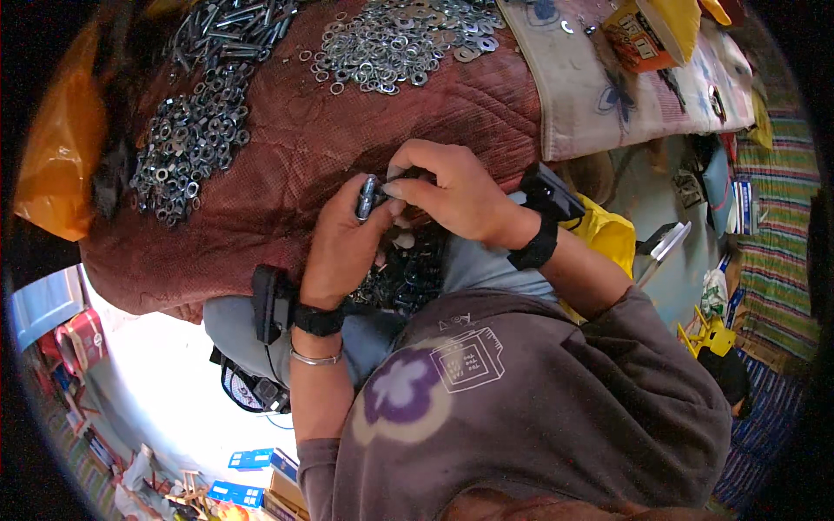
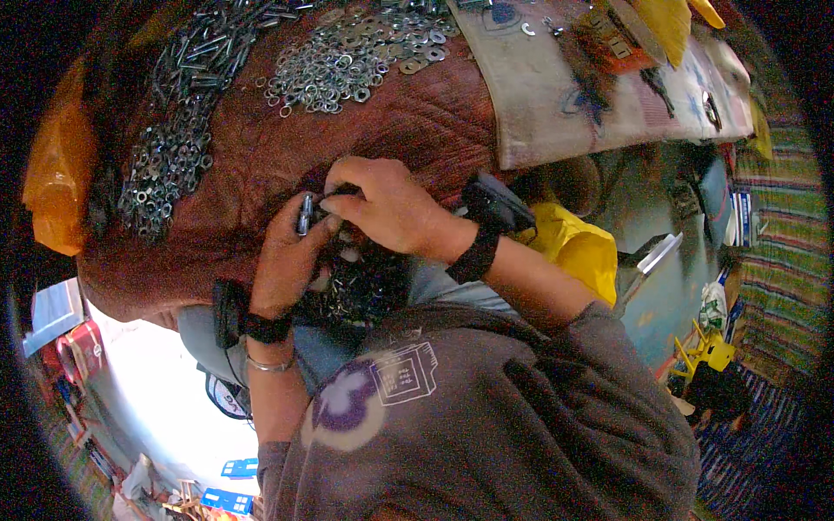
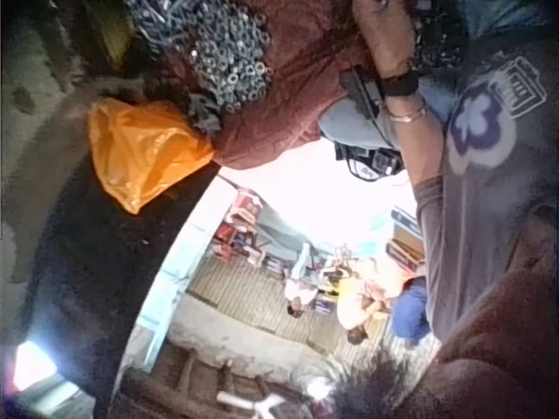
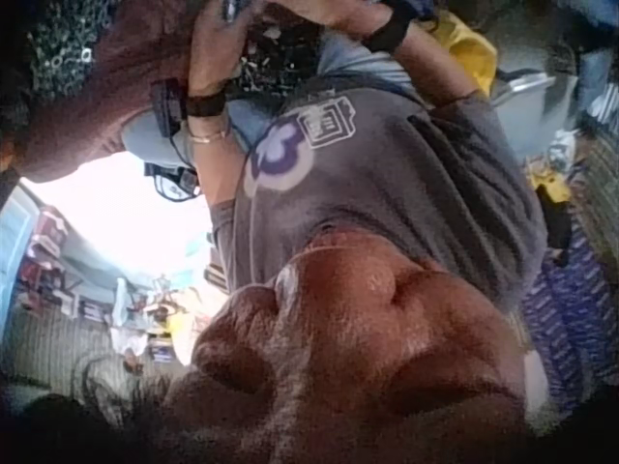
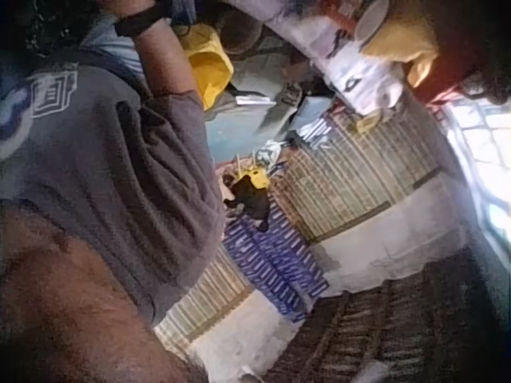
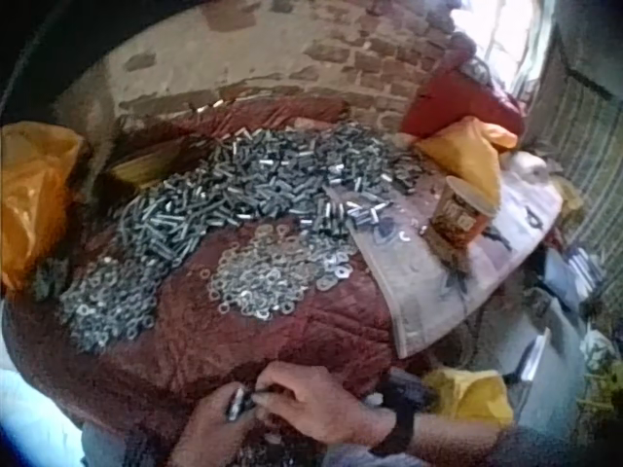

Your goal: The recorder is assembling bolts by sliding washers on and then screwing on nuts.

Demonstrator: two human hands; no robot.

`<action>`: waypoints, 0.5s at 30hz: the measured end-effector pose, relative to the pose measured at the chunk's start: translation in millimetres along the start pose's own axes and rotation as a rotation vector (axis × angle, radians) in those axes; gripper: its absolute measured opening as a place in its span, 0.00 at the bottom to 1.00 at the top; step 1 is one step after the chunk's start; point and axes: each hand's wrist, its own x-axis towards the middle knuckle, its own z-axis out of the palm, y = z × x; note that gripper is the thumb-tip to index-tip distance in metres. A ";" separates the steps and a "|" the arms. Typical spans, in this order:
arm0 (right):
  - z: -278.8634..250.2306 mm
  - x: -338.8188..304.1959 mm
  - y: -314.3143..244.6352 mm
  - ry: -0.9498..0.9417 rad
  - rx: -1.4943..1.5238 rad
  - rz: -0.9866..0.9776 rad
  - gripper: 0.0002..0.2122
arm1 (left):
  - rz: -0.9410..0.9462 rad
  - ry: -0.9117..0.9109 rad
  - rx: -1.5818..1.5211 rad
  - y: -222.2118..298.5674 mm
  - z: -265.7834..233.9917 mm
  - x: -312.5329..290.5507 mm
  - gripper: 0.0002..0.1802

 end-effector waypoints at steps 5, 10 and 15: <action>-16.4 10.7 -2.0 0.130 -0.156 -0.037 0.07 | 0.001 0.027 -0.173 -6.5 -2.2 -2.4 0.05; -44.6 46.3 21.5 0.388 -0.628 -0.288 0.09 | 0.074 0.094 -0.325 -8.0 -0.2 0.5 0.05; -40.5 50.6 20.7 0.275 -0.836 -0.195 0.10 | 0.103 0.052 -0.389 -6.8 -7.0 1.1 0.05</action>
